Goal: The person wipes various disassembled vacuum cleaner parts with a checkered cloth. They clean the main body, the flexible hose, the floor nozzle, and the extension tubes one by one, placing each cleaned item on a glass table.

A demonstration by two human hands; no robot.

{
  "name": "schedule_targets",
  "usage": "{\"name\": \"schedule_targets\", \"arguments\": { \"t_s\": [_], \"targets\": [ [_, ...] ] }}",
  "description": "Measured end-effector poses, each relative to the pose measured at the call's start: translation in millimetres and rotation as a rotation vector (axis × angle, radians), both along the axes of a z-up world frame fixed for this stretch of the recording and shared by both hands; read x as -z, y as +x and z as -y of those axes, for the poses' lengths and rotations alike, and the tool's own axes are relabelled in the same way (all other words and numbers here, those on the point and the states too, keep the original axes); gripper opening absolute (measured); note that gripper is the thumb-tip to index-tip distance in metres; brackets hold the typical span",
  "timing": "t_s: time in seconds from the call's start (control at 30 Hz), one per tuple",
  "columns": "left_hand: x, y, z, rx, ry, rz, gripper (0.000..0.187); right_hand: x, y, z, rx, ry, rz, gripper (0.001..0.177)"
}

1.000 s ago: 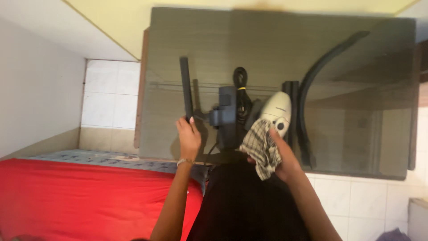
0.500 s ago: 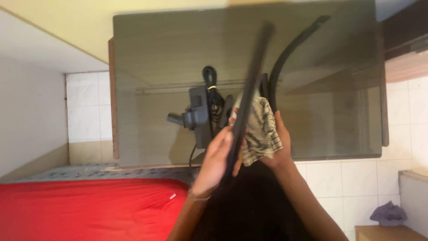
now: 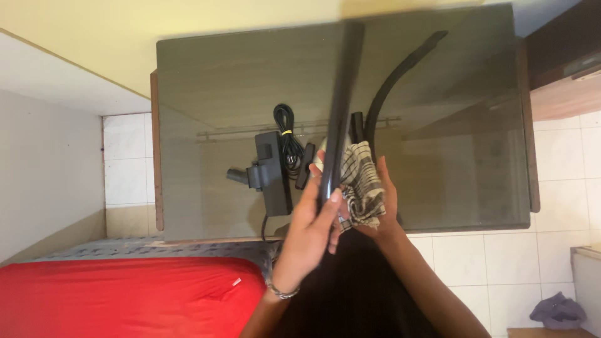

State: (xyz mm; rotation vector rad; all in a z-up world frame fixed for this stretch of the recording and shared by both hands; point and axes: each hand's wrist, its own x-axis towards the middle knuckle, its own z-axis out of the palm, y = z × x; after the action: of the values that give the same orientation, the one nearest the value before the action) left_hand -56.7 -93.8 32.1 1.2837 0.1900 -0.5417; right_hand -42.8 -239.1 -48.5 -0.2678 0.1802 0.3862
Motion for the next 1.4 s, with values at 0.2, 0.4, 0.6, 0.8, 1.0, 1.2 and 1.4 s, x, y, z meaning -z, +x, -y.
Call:
{"name": "schedule_targets", "arguments": {
  "t_s": [0.2,0.4,0.6,0.8,1.0,1.2,1.4],
  "targets": [
    [1.7,2.8,14.6,0.2,0.441,-0.07,0.029,-8.6,-0.9,-0.4,-0.024,0.034,0.068,0.084],
    [41.2,-21.4,18.9,0.252,0.827,0.478,0.029,20.5,2.4,-2.7,0.038,-0.409,-0.154,0.056],
    [33.0,-18.0,-0.5,0.435,0.39,-0.167,0.042,20.2,27.3,9.0,0.212,-0.49,-0.341,0.016],
    [40.3,-32.6,-24.9,0.378,-0.48,-0.602,0.047,-12.0,43.9,20.2,0.209,-0.272,-0.22,0.013],
    [64.6,-54.1,-39.6,0.377,-1.037,-0.8,0.052,-34.9,57.1,30.5,0.255,-0.273,-0.15,0.01],
    [79.1,-64.4,-43.1,0.389,-1.318,-0.96,0.052,-35.1,66.0,43.1,0.256,-0.152,-0.03,0.007],
    [65.1,-65.7,-48.5,0.362,-1.045,-0.756,0.052,-26.6,70.1,50.4,0.366,-0.279,-0.001,0.009]
  ]
}}
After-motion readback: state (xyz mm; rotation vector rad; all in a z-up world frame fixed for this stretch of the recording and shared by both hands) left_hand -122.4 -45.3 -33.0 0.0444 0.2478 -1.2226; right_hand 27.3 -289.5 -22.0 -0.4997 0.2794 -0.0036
